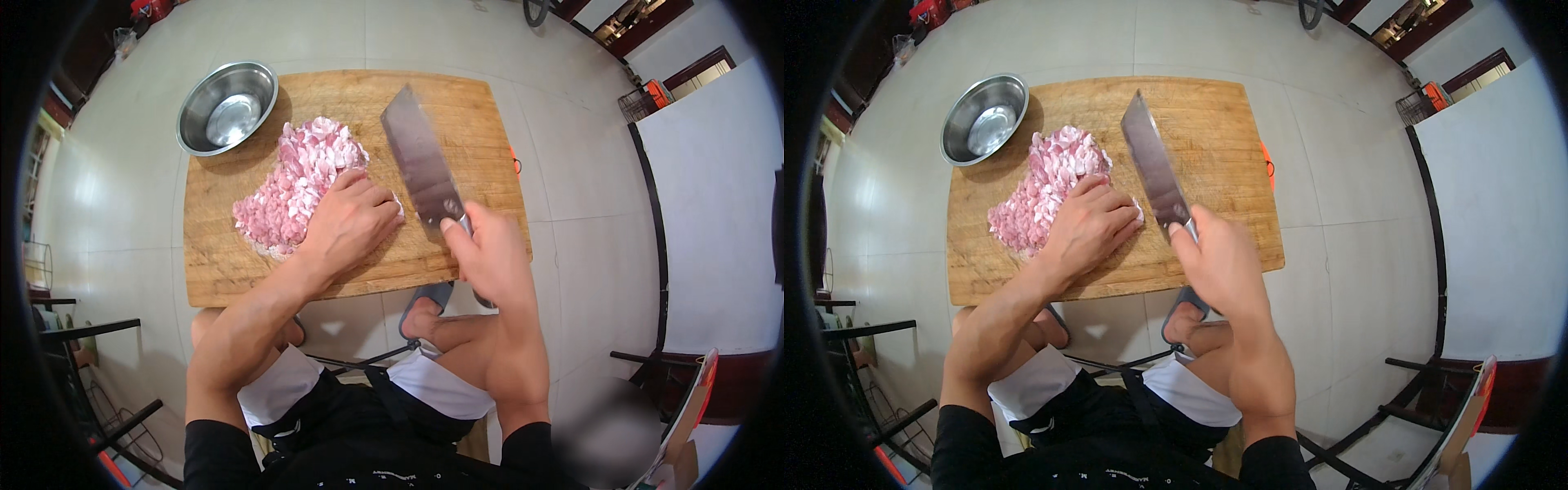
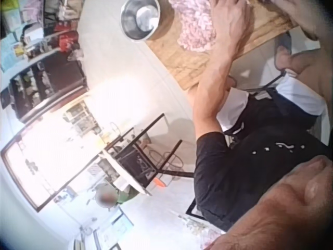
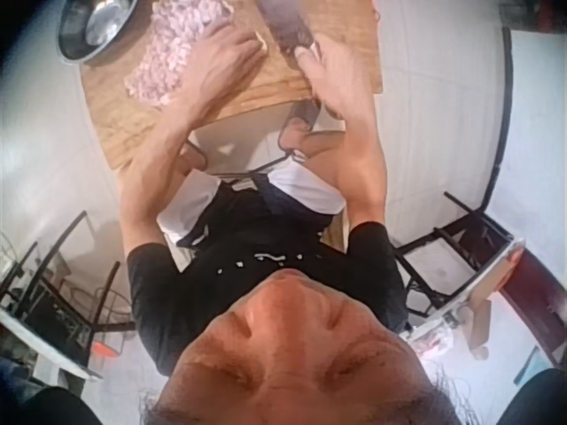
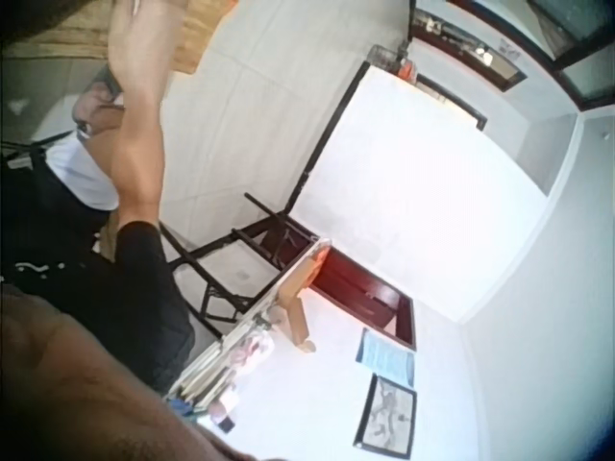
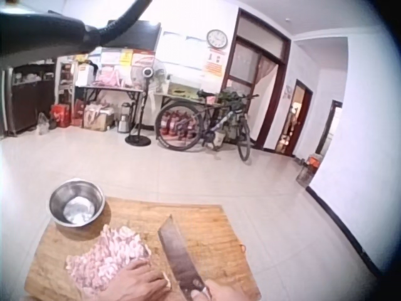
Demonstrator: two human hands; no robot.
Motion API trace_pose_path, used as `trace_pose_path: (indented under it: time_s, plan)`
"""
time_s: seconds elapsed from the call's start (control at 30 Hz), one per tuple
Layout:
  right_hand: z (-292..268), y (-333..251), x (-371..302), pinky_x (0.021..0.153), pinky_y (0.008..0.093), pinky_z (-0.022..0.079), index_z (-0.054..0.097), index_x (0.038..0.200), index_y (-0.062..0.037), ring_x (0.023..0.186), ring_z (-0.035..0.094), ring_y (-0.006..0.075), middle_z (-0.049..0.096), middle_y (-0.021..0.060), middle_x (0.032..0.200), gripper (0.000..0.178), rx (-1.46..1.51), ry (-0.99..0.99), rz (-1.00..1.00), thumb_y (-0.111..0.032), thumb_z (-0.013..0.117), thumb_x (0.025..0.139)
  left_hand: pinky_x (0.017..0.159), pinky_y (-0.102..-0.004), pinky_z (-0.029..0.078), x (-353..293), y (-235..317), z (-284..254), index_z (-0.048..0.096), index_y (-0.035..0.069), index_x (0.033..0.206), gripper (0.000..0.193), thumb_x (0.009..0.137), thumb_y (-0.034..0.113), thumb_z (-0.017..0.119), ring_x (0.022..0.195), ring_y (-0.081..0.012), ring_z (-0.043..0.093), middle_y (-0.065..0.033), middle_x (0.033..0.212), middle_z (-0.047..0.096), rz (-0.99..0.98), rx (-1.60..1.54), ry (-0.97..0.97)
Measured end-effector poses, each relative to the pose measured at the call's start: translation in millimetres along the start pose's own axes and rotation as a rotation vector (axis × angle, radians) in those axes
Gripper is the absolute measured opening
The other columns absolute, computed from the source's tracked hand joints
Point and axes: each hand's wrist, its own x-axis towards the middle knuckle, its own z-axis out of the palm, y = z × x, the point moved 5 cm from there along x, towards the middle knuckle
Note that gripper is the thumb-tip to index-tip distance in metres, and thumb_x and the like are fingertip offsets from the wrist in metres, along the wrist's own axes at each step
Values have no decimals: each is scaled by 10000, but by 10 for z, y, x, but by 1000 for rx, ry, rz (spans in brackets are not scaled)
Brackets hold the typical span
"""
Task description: The person uses a cleaver to repeatedly chop raw meat on a wooden cutting board, gathering and repositioning the pieces to achieve a finer mince. The chopped meat remains on the board during the clip.
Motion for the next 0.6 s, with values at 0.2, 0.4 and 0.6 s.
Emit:
trace_pose_path:
  time_s: [0.2,0.4,0.6]
  plan:
    - [52,-35,-179,610,515,487,635,943,29,645,660,424,676,217,729,284,-198,-30,-94,-225,718,1039,1132,-448,519,-28,-26,67,813,97,1014,138,947,214,838,1078,-252,743,-45,1073,791,-28,7,42]
    - [-24,-118,-299,628,573,463,621,897,6,702,633,496,650,237,729,247,-218,-33,-234,-184,705,1030,1155,-471,516,-24,-24,43,776,90,1000,104,937,170,758,1042,-263,729,-51,1003,740,6,6,25]
    - [-34,-82,-320,608,574,448,573,851,-10,652,597,481,606,227,692,292,-248,-98,-281,-176,679,1066,1180,-499,502,-4,14,42,710,98,941,58,930,154,698,989,-280,693,-60,911,646,58,16,32]
